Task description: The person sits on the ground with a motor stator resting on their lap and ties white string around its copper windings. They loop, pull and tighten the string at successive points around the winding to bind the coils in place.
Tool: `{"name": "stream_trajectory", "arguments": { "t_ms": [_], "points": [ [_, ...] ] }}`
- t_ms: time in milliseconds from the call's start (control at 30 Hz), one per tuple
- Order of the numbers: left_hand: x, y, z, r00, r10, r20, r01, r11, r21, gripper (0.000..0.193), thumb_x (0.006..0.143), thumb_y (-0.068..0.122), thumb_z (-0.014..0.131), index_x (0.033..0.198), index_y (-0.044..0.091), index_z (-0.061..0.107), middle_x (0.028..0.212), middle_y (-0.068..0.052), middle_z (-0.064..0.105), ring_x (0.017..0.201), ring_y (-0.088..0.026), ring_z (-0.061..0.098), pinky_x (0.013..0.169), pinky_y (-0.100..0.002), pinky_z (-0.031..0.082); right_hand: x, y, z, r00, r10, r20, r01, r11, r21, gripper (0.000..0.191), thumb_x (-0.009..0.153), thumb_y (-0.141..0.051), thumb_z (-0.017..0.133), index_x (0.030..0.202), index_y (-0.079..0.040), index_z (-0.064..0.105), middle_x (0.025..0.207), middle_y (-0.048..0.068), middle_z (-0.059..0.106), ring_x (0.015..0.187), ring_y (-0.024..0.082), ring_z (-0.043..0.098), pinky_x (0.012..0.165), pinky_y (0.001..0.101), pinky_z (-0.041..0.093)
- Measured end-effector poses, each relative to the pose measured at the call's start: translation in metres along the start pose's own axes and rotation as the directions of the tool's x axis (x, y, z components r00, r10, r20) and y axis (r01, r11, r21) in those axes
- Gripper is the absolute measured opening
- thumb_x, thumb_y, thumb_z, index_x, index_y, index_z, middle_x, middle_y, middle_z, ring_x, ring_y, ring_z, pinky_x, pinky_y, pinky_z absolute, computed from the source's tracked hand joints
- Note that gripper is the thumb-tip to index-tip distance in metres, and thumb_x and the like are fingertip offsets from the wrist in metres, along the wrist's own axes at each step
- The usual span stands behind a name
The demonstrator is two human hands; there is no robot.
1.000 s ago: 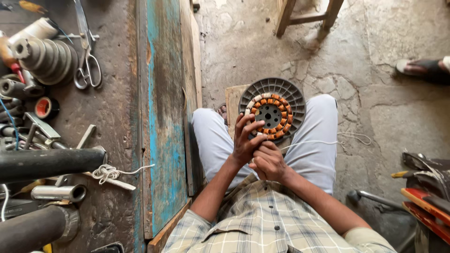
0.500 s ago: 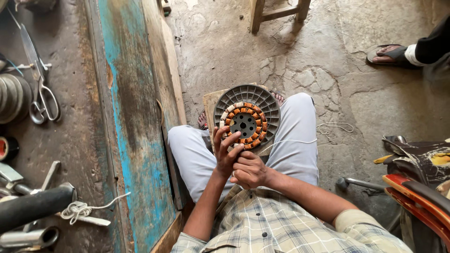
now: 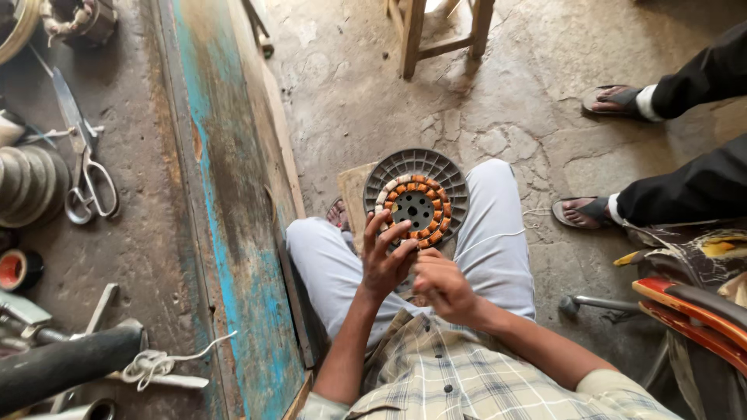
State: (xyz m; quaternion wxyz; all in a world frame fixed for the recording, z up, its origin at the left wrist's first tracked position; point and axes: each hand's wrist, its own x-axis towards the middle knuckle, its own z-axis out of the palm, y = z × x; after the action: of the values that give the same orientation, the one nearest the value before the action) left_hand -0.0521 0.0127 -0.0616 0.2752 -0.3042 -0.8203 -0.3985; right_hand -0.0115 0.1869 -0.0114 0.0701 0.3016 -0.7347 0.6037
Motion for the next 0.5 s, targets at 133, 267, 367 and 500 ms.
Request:
{"name": "stream_trajectory", "arguments": {
  "t_ms": [133, 267, 367, 500],
  "points": [
    [0.001, -0.002, -0.007, 0.999, 0.008, 0.032, -0.006, 0.999, -0.04, 0.032, 0.089, 0.027, 0.08, 0.115, 0.02, 0.064, 0.137, -0.002, 0.061, 0.142, -0.038, 0.045, 0.124, -0.059, 0.033, 0.003, -0.009, -0.011, 0.999, 0.007, -0.033, -0.003, 0.991, 0.133, 0.032, 0.107, -0.016, 0.057, 0.077, -0.005, 0.059, 0.071, 0.007, 0.054, 0.072, 0.024, 0.056, 0.089, 0.0443, 0.05],
    [0.009, -0.005, -0.012, 0.997, -0.013, 0.079, 0.018, 0.998, -0.053, 0.028, 0.09, 0.021, 0.081, 0.113, 0.02, 0.066, 0.135, -0.001, 0.062, 0.143, -0.036, 0.046, 0.126, -0.058, 0.033, 0.011, -0.018, -0.006, 0.971, -0.147, 0.186, 0.175, 0.974, -0.146, 0.038, 0.098, -0.02, 0.07, 0.069, -0.006, 0.049, 0.067, 0.007, 0.044, 0.066, 0.025, 0.048, 0.089, 0.0462, 0.049],
    [0.017, -0.002, -0.016, 0.995, -0.037, 0.089, 0.044, 0.996, -0.078, 0.027, 0.088, 0.017, 0.08, 0.111, 0.018, 0.066, 0.134, -0.002, 0.062, 0.142, -0.036, 0.045, 0.126, -0.058, 0.032, 0.013, -0.025, -0.008, 0.951, -0.17, 0.26, 0.22, 0.959, -0.178, 0.036, 0.098, -0.021, 0.071, 0.074, -0.006, 0.049, 0.073, 0.008, 0.046, 0.074, 0.028, 0.051, 0.088, 0.0439, 0.047],
    [0.022, 0.007, -0.024, 0.991, -0.061, 0.117, 0.077, 0.988, -0.136, 0.027, 0.086, 0.014, 0.081, 0.108, 0.016, 0.066, 0.135, -0.006, 0.061, 0.141, -0.036, 0.046, 0.124, -0.056, 0.032, 0.009, -0.029, -0.013, 0.962, -0.101, 0.255, 0.151, 0.972, -0.183, 0.037, 0.097, -0.02, 0.071, 0.071, -0.006, 0.048, 0.07, 0.008, 0.046, 0.07, 0.027, 0.049, 0.088, 0.0437, 0.048]
  ]
}}
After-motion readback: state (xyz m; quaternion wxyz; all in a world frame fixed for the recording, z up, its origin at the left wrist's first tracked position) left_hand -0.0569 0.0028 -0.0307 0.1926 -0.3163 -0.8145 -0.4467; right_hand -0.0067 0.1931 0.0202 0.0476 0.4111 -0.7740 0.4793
